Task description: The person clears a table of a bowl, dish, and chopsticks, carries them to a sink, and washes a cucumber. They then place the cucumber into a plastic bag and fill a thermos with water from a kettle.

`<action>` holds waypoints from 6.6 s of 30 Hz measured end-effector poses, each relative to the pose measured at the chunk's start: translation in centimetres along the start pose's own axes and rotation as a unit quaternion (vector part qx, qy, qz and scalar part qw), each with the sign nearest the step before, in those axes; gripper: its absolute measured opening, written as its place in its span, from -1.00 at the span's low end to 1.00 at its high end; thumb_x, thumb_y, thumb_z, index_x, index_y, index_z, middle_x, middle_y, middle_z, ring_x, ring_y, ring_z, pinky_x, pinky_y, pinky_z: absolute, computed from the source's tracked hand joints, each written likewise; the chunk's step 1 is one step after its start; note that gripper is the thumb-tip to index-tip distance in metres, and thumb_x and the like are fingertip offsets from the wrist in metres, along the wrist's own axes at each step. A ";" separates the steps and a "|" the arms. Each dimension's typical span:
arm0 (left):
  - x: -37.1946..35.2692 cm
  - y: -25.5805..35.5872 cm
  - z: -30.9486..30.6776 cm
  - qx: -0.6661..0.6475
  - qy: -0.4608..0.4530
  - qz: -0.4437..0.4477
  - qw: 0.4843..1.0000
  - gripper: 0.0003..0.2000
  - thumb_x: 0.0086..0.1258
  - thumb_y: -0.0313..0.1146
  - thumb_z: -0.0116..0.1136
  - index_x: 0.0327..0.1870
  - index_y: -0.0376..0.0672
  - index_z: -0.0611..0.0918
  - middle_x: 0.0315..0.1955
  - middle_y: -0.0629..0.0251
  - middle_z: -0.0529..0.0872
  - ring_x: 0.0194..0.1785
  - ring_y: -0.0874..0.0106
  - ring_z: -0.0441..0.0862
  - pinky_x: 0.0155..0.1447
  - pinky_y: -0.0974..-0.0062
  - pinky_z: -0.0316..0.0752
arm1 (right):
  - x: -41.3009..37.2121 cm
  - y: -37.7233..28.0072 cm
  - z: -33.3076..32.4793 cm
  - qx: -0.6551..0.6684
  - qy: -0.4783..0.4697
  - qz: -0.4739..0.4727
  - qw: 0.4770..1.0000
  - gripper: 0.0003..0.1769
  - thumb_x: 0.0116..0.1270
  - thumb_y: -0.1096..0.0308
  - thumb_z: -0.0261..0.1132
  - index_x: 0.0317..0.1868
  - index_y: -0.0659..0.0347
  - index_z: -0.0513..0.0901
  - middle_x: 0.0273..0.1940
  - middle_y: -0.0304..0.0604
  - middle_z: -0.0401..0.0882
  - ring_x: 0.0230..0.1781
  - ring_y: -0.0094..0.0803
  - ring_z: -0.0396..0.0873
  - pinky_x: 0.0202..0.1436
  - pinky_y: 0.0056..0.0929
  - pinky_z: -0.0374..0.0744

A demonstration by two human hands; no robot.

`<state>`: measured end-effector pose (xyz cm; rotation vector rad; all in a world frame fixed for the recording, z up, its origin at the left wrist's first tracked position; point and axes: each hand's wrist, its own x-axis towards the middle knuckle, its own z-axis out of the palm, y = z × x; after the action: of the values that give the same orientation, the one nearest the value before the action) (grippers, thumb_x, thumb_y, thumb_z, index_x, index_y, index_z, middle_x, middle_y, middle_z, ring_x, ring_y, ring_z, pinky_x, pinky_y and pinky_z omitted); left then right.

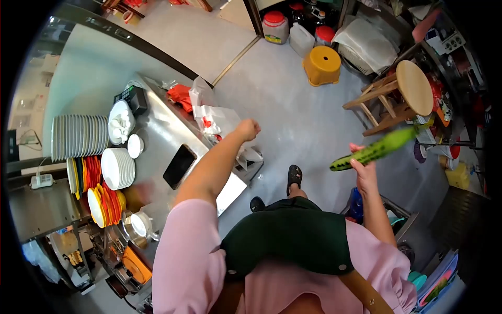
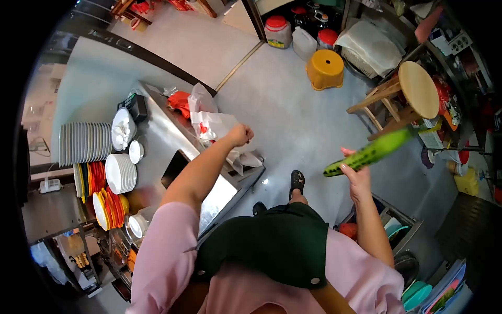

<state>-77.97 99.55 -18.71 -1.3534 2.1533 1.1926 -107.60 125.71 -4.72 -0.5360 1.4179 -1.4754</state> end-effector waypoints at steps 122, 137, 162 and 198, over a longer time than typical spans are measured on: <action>-63.5 -12.8 11.1 -0.593 0.708 -0.023 0.383 -0.86 0.29 -0.32 -0.03 -0.36 -0.17 0.52 -0.54 0.41 0.53 -0.57 0.57 0.50 -0.54 0.63 0.41 | -27.3 -3.1 38.9 -0.647 -0.664 -0.277 0.254 -0.73 0.09 0.20 0.12 -0.41 0.26 0.57 -0.40 0.02 0.54 -0.29 -0.09 0.51 -0.23 -0.20 0.45; -60.7 -23.3 20.3 -0.005 0.655 -0.315 0.687 -0.74 -0.10 -0.19 0.31 -0.49 -0.18 0.58 -0.31 0.19 0.52 -0.19 0.21 0.46 -0.13 0.34 0.38 | -33.7 9.8 56.0 -0.552 -0.634 -0.404 0.360 -0.80 -0.05 0.48 0.16 -0.34 0.33 0.56 -0.39 0.11 0.54 -0.28 -0.11 0.53 -0.20 -0.29 0.49; -51.0 -5.1 4.1 -0.324 0.742 -0.001 0.587 -0.92 0.17 -0.44 0.10 -0.40 -0.21 0.47 -0.55 0.41 0.44 -0.52 0.60 0.32 -0.35 0.66 0.29 | -10.7 -1.9 33.9 -0.137 -0.518 0.042 0.843 -0.72 0.13 0.21 0.26 -0.51 0.23 0.43 -0.61 -0.31 0.41 -0.67 -0.62 0.36 -0.62 -0.62 0.38; 26.4 -4.0 -55.3 -0.348 0.476 -0.113 0.800 -0.56 -0.05 -0.14 0.19 -0.28 -0.26 0.35 -0.54 0.04 0.54 -0.43 0.20 0.53 -0.34 0.34 0.40 | 65.1 -11.8 49.5 -0.429 -0.345 -0.190 0.813 -0.73 0.08 0.16 0.24 -0.45 0.24 0.57 -0.65 -0.13 0.47 -0.65 -0.38 0.42 -0.55 -0.43 0.36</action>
<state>-79.42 39.79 -4.83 -2.9623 1.9834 1.4460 -97.37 43.75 -2.72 -1.8060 1.3312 -0.6616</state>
